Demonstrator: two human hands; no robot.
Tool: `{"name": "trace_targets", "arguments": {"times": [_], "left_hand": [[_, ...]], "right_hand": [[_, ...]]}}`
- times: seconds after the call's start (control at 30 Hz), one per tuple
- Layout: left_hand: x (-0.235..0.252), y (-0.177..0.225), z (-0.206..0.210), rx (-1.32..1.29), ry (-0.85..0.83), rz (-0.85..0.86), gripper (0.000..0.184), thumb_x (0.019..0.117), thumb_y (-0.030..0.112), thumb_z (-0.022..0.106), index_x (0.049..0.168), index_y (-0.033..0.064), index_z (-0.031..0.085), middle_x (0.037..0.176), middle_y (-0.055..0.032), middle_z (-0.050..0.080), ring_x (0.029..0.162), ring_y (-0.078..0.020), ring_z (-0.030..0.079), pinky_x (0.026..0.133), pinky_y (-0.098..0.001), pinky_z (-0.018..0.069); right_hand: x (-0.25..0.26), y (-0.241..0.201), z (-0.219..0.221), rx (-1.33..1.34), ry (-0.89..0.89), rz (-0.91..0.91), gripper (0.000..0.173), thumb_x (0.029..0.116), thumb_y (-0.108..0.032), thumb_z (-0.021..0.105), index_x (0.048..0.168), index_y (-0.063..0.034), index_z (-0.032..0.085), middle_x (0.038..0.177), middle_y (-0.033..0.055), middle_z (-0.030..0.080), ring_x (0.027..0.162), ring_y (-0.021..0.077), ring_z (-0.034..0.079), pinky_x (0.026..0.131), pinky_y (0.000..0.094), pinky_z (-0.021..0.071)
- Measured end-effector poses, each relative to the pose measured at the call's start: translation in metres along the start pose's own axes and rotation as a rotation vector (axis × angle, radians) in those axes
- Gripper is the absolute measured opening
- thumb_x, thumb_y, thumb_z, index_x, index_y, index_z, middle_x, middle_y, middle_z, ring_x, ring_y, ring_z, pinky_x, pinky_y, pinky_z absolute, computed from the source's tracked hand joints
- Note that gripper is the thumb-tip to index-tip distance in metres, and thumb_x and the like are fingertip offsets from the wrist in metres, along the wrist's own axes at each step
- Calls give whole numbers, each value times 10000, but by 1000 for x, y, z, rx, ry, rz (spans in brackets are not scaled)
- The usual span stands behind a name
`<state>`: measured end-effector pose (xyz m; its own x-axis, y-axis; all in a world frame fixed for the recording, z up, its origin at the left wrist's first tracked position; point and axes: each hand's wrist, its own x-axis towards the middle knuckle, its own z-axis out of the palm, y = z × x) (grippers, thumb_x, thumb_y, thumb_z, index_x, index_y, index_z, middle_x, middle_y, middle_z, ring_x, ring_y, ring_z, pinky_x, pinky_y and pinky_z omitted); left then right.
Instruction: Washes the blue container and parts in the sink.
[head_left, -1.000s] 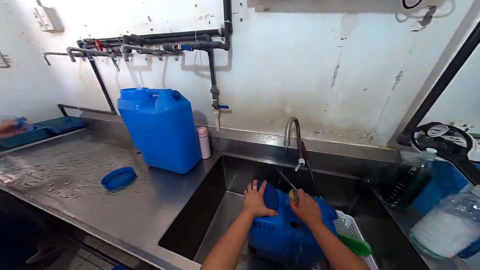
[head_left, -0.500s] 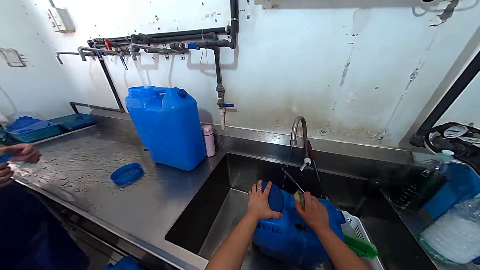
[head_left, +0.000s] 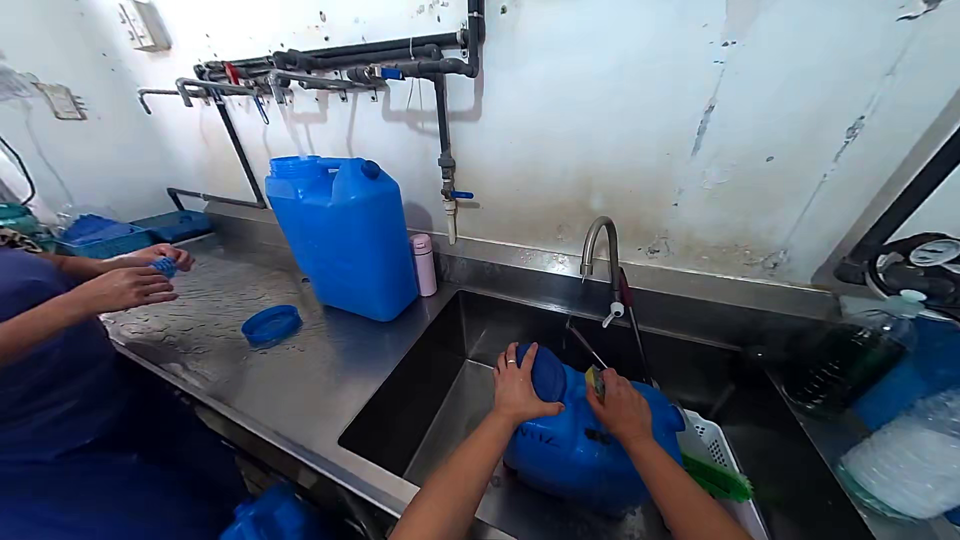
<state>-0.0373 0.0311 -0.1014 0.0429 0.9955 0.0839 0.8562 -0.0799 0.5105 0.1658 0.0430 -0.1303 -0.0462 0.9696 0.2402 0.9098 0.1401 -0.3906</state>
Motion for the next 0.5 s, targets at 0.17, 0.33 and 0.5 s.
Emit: {"name": "trace_targets", "arguments": {"times": [0.17,0.33,0.5], "left_hand": [[-34,15,-25,-532,418,164,1381,578,548,861,1591,-93,174,1565,-396,266,1435,-517,336,1165,-562,342],[-83,-25,27,-174,224,153,1360,445,475,980,1571,16,372,1538,-441,273,1407,-618,326,1129,-653,362],[-98,-56,56,-294,54,-176,1366,509,423,997,1607,43,278,1564,-413,243,1390,-555,398,1097,-589,437]], "right_hand": [[19,-2,-14,20,-159,31,476,1040,-319,560,1312,71,562,1270,276,642,1217,411,629,992,549,497],[24,5,-8,49,-111,-33,505,1030,-329,551,1304,96,562,1376,296,570,1303,430,562,1020,549,485],[28,13,2,46,-7,-93,458,1013,-312,582,1187,109,627,1298,328,575,1280,491,525,1004,542,483]]}}
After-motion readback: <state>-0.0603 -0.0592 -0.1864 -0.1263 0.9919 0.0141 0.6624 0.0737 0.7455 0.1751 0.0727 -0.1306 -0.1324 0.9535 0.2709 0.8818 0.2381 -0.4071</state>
